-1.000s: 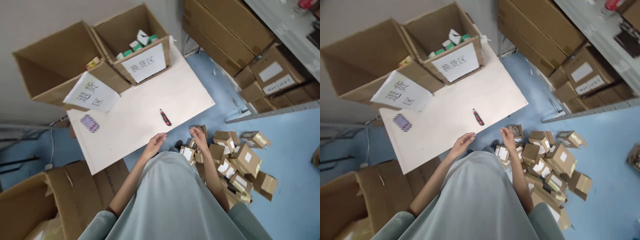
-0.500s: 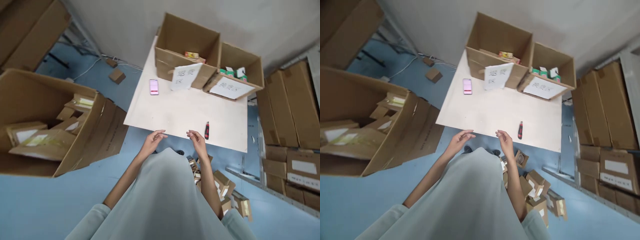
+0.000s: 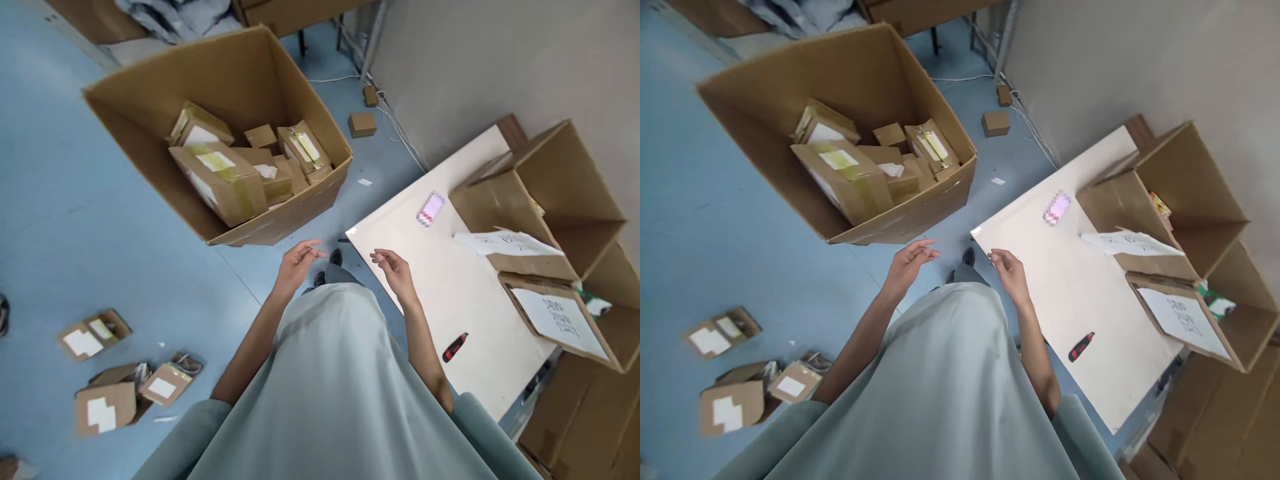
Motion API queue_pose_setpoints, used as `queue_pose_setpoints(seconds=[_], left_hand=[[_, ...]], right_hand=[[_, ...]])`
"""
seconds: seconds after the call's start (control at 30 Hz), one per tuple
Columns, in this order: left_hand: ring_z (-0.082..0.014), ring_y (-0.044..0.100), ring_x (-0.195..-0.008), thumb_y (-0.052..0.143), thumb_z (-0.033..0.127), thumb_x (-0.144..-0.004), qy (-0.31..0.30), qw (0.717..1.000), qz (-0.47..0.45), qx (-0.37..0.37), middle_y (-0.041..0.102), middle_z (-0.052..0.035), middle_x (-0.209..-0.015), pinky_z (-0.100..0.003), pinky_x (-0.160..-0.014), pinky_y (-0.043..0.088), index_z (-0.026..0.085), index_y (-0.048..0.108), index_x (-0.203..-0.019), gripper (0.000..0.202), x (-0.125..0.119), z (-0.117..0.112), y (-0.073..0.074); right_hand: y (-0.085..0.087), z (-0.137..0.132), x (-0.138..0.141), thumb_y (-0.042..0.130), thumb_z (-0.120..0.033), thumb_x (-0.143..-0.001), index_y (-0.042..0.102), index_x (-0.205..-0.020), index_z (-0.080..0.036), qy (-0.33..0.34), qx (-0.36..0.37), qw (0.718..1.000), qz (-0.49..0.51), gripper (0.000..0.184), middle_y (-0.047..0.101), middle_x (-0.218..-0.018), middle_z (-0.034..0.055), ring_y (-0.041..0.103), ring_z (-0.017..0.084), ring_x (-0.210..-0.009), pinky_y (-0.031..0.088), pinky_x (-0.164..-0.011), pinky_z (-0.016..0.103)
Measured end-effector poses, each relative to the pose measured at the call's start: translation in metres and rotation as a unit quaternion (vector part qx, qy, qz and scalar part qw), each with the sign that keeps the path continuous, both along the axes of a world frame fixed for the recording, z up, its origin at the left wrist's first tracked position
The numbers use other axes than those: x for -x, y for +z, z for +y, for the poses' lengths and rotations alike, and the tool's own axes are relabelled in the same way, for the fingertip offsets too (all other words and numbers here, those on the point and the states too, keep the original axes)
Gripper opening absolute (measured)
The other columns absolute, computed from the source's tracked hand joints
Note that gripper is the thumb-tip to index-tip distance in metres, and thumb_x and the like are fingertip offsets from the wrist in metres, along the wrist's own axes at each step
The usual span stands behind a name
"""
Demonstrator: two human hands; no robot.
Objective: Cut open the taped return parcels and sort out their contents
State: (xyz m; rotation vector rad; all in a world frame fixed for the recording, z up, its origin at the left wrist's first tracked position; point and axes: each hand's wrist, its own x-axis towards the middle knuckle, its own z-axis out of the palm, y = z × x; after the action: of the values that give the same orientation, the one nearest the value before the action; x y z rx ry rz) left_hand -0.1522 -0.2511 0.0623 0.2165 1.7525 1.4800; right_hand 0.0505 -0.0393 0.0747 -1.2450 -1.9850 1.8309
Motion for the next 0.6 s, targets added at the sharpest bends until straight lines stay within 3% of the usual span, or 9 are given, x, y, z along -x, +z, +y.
queue_pose_setpoints(seconds=[0.27, 0.43, 0.6], left_hand=[[-0.0334, 0.083, -0.114, 0.078, 0.075, -0.089, 0.130, 0.989, -0.009, 0.065, 0.086, -0.0123, -0.100, -0.058, -0.122, 0.059, 0.016, 0.076, -0.132, 0.073, 0.074, -0.034, -0.023], [-0.0341, 0.078, -0.131, 0.077, 0.068, -0.090, 0.207, 0.966, 0.020, 0.152, 0.083, -0.0191, -0.134, -0.055, -0.123, 0.057, 0.018, 0.073, -0.133, 0.066, 0.137, -0.039, -0.046], [-0.0360, 0.070, -0.148, 0.079, 0.051, -0.094, 0.278, 0.942, 0.035, 0.184, 0.069, -0.0259, -0.159, -0.053, -0.128, 0.054, 0.016, 0.067, -0.142, 0.061, 0.189, -0.046, -0.068]], right_hand=[[-0.039, 0.028, 0.142, 0.078, -0.071, -0.093, 0.081, -0.116, -0.024, 0.113, 0.061, 0.992, 0.010, 0.052, 0.089, -0.121, 0.0125, 0.084, 0.033, -0.117, 0.063, -0.116, 0.053], [-0.073, 0.034, 0.229, 0.078, -0.072, -0.092, 0.082, -0.114, -0.026, 0.184, 0.095, 0.978, 0.020, 0.051, 0.090, -0.119, 0.0107, 0.084, 0.032, -0.118, 0.063, -0.117, 0.052], [-0.118, 0.025, 0.319, 0.083, -0.056, -0.088, 0.082, -0.106, -0.026, 0.232, 0.138, 0.963, 0.002, 0.035, 0.089, -0.114, 0.0094, 0.084, 0.031, -0.118, 0.062, -0.118, 0.052]])
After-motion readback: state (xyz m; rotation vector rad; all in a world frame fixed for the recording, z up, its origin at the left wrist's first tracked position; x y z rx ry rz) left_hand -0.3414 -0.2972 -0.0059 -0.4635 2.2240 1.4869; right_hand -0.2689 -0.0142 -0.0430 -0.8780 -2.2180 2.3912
